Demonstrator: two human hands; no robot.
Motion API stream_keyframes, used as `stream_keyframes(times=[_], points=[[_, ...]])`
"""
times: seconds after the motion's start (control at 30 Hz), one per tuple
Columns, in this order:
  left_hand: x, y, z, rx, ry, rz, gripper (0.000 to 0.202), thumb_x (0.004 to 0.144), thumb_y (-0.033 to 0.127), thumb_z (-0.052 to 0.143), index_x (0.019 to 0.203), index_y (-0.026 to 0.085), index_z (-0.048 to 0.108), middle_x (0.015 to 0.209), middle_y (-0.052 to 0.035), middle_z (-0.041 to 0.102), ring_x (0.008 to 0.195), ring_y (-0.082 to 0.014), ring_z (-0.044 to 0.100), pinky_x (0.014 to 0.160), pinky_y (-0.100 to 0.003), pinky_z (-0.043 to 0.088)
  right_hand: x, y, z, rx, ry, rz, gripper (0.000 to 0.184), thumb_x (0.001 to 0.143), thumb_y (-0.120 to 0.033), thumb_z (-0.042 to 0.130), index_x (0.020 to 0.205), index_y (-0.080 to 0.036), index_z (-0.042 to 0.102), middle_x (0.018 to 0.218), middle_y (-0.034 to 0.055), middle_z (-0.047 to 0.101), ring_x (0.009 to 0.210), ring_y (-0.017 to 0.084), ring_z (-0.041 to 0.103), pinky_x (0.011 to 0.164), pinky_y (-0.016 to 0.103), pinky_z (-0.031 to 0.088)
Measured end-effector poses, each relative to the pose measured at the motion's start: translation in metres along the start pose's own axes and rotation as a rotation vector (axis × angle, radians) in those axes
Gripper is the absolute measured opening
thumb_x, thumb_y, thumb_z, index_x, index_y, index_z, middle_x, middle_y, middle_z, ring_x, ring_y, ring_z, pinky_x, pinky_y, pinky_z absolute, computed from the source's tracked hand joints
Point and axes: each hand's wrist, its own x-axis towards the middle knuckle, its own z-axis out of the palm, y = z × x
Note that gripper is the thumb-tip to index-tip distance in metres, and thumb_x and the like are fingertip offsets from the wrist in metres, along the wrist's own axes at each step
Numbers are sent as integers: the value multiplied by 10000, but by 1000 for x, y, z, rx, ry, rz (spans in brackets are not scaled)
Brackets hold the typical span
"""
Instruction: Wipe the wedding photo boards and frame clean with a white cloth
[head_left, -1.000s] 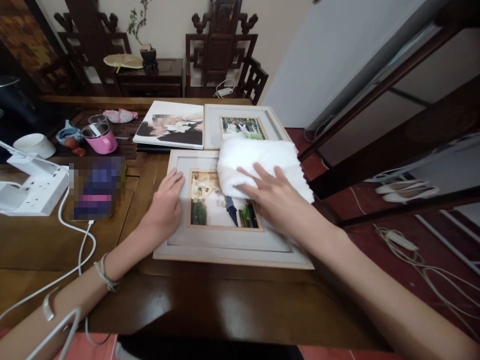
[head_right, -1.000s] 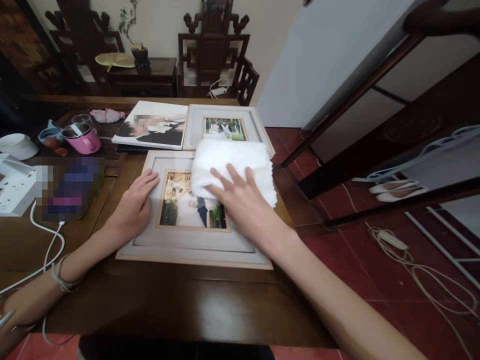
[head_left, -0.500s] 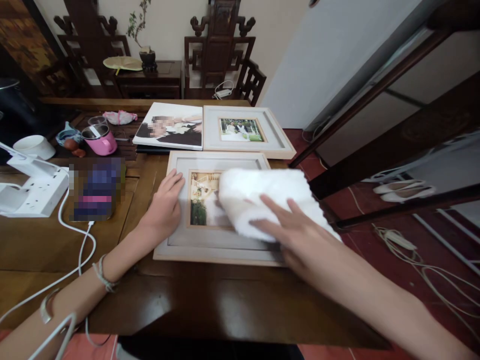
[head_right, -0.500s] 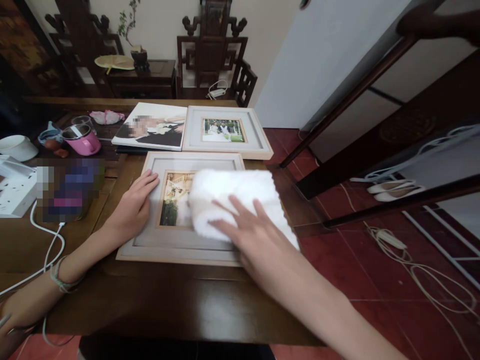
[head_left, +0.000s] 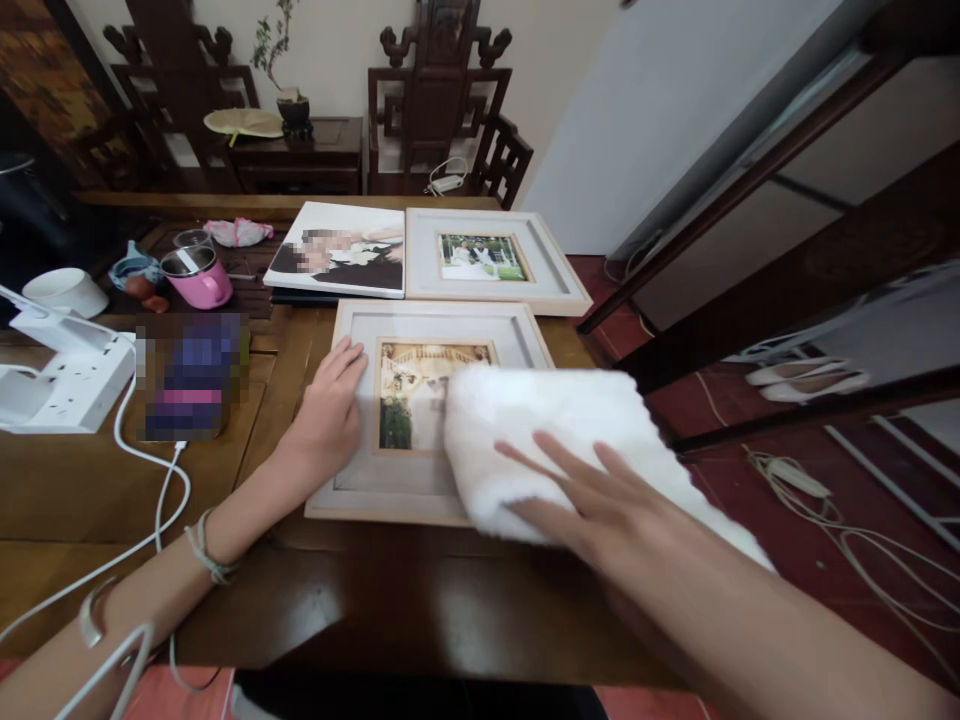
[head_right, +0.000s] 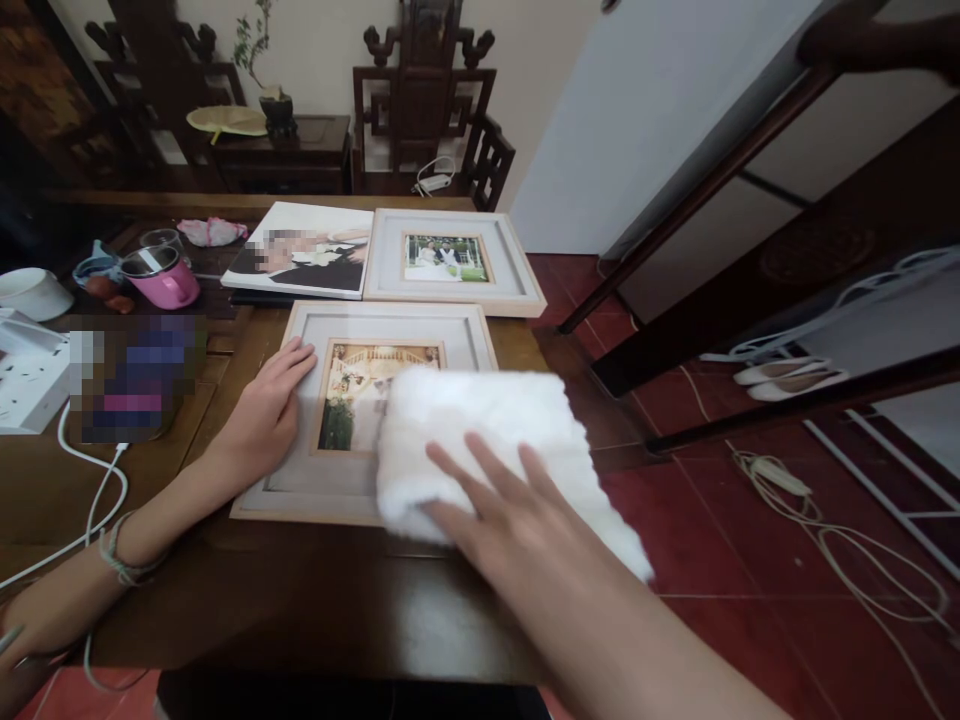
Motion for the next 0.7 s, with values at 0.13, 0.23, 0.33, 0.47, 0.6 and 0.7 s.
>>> stream_keyframes(times=[0.13,0.23,0.33,0.47,0.6,0.7], points=[[-1,-1,-1,-11,-3,17,538,831,-24,351,1336,24,530,1433,-225,509,1429,-309,360,1169,-536,328,-21,-13,-13,92,-22,-16,754,630,72,428,1261,-307,594,1544,29,415,1380,306,434,987,513,521],[-2,-4,-1,-37,-2,39,562,817,-32,362,1350,43,523,1435,-211,511,1435,-310,350,1169,-549,323,5,-3,-3,103,32,114,757,602,115,381,1216,-260,615,1506,53,471,1404,316,395,1075,590,423],[-2,-6,0,-54,2,42,577,815,-32,367,1360,82,519,1444,-181,510,1439,-301,344,1169,-555,323,48,24,13,63,68,244,649,698,95,395,1248,-179,600,1460,136,515,1385,372,408,1064,639,398],[-2,-7,4,-51,11,20,556,824,-24,366,1343,82,533,1445,-174,513,1434,-297,356,1174,-539,325,87,54,28,-42,65,276,543,785,51,431,1278,-117,583,1409,198,552,1381,422,390,1028,657,397],[0,-6,6,-36,11,5,538,835,-10,356,1335,72,537,1442,-174,515,1431,-299,360,1177,-530,324,74,41,28,-87,-24,141,592,721,63,490,1264,-138,610,1477,187,481,1352,447,415,1027,665,390],[0,-4,4,-45,12,6,541,837,-16,358,1342,71,534,1442,-181,513,1434,-306,353,1175,-550,318,36,11,18,-15,30,101,626,665,77,492,1186,-224,666,1439,128,542,1315,421,478,976,640,456]])
